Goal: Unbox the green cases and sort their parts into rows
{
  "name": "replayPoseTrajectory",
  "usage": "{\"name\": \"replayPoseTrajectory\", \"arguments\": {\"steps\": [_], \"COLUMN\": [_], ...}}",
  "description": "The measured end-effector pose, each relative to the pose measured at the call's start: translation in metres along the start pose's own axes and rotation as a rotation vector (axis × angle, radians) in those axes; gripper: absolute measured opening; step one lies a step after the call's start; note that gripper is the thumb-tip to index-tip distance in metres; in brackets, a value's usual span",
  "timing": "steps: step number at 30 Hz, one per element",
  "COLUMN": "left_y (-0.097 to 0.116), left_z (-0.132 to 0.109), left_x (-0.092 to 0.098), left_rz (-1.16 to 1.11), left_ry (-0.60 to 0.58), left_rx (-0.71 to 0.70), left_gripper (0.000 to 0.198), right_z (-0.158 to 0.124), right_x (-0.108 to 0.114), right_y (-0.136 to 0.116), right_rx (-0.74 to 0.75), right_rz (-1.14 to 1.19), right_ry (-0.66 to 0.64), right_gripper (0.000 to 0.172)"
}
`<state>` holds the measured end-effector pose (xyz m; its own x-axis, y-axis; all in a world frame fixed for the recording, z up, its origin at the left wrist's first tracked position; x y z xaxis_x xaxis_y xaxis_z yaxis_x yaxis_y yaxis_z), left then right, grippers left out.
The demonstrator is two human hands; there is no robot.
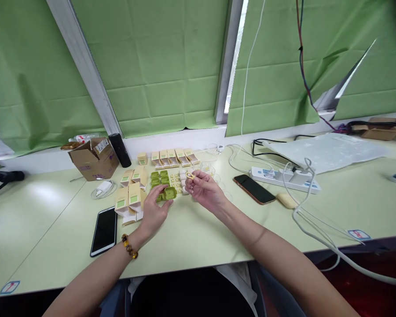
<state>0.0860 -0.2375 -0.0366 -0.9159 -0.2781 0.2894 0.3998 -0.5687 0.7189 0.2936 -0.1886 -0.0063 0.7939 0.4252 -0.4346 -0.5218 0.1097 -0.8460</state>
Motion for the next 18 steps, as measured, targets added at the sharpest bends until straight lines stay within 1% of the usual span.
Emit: {"name": "replayPoseTrajectory", "arguments": {"steps": [2, 4, 6, 8, 10, 11, 13, 15, 18], "left_y": [-0.002, -0.004, -0.006, -0.008, -0.01, -0.012, -0.015, -0.016, -0.015], "left_z": [0.0, 0.001, 0.002, 0.004, 0.006, 0.006, 0.007, 0.007, 0.006], "left_x": [0.0, 0.001, 0.003, 0.005, 0.005, 0.005, 0.004, 0.003, 0.002], "left_rz": [-0.05, -0.126, -0.209, -0.278, -0.324, -0.339, -0.361, -0.376, -0.38], "left_ry": [0.015, 0.057, 0.117, 0.161, 0.179, 0.181, 0.182, 0.185, 0.176], "left_rx": [0.032, 0.052, 0.061, 0.067, 0.08, 0.09, 0.112, 0.125, 0.127], "left_gripper": [0.045, 0.045, 0.046, 0.049, 0.052, 0.053, 0.054, 0.054, 0.054], "right_z": [0.001, 0.004, 0.007, 0.007, 0.005, 0.003, -0.001, -0.005, -0.006], "right_x": [0.002, 0.006, 0.011, 0.013, 0.01, 0.006, 0.0, -0.004, -0.006], "right_y": [0.001, 0.002, 0.001, 0.0, 0.001, 0.003, 0.011, 0.022, 0.036], "right_rx": [0.011, 0.041, 0.107, 0.213, 0.339, 0.4, 0.484, 0.512, 0.505], "right_rz": [-0.048, -0.16, -0.352, -0.645, -1.027, -1.224, -1.557, -1.768, -1.925], "right_ry": [0.013, 0.052, 0.102, 0.128, 0.087, 0.046, -0.052, -0.132, -0.202], "right_gripper": [0.039, 0.037, 0.032, 0.02, 0.006, 0.008, 0.017, 0.02, 0.019]}}
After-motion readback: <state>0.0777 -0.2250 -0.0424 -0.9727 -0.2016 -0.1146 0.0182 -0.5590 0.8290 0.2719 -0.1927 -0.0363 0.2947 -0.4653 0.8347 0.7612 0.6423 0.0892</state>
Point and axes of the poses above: each hand's wrist, its own z-axis towards the middle knuckle, its own x-axis out of the back of the hand, y = z × x, the point moved 4 cm from there along z, towards the middle knuckle, and after that the axes turned 7 degrees about -z, right-handed, at the moved point
